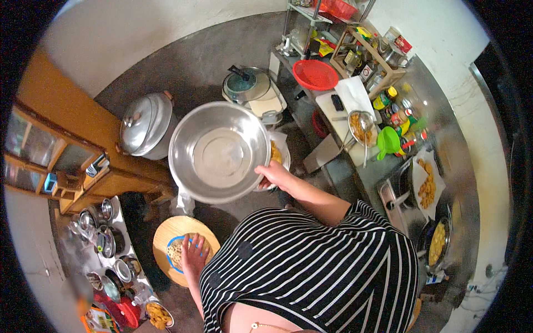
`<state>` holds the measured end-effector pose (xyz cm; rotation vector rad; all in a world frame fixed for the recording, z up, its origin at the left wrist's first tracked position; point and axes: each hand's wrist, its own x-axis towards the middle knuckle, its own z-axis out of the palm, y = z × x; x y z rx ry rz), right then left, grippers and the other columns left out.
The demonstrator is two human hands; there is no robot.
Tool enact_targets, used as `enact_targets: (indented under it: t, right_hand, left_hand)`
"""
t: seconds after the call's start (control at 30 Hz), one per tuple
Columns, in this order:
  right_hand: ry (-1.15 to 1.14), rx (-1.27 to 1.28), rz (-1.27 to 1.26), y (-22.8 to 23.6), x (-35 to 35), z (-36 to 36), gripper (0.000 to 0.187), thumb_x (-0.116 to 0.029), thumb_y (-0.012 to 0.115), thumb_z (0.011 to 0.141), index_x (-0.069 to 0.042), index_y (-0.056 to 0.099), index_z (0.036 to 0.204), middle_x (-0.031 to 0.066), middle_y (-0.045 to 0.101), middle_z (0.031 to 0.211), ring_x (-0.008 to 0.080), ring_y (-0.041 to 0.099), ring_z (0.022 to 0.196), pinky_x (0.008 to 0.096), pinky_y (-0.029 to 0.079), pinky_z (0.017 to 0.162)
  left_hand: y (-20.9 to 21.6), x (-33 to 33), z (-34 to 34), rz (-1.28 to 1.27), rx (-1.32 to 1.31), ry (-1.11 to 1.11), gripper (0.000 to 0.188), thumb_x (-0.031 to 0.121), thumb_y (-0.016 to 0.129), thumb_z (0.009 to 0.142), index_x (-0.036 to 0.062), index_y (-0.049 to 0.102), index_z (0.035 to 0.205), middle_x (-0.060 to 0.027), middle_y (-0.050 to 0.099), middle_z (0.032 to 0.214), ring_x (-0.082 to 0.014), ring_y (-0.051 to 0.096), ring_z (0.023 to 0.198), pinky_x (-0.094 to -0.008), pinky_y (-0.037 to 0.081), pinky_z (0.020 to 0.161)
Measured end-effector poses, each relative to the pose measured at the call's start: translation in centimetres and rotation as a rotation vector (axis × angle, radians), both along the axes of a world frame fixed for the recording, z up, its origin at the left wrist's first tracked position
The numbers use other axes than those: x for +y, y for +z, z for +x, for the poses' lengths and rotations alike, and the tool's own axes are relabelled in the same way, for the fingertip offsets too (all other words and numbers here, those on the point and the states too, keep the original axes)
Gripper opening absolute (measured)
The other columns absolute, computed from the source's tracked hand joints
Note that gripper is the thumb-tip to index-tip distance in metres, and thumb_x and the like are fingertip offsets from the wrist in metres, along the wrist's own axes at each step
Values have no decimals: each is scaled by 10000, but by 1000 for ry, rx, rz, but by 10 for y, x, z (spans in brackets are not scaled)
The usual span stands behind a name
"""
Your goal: The person fries round food items in a pan of hot oil, using tongs to turn and remove them. They also wipe a large round bamboo mat with a cloth and place it on a stool.
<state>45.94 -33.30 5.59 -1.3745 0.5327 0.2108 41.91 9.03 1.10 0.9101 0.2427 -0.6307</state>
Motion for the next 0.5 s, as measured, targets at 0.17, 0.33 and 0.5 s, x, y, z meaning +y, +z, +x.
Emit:
enact_targets:
  t: [0.17, 0.33, 0.5]
  right_hand:
    - [311, 82, -70, -23, -75, 17, 265, -223, 557, 855, 9, 640, 951, 99, 653, 714, 153, 630, 537, 259, 505, 459]
    - [538, 16, -94, -24, -149, 38, 332, -304, 564, 873, -12, 628, 1019, 94, 655, 783, 165, 646, 626, 294, 531, 504]
    - [-8, 164, 304, -112, -297, 107, 570, -523, 541, 871, -46, 514, 1183, 164, 645, 980, 205, 662, 731, 305, 530, 562]
  left_hand:
    - [31, -160, 49, 15, 87, -22, 595, 479, 409, 946, 162, 257, 1428, -139, 300, 1456, -313, 384, 1282, -548, 344, 1002]
    - [-50, -221, 68, 284, 312, 25, 334, 268, 522, 898, -15, 569, 1070, -166, 609, 1109, -322, 584, 1013, -468, 471, 909]
    - [-19, -293, 68, 261, 517, 243, 367, 232, 525, 853, -41, 536, 1099, -192, 604, 1104, -345, 585, 1007, -483, 462, 926]
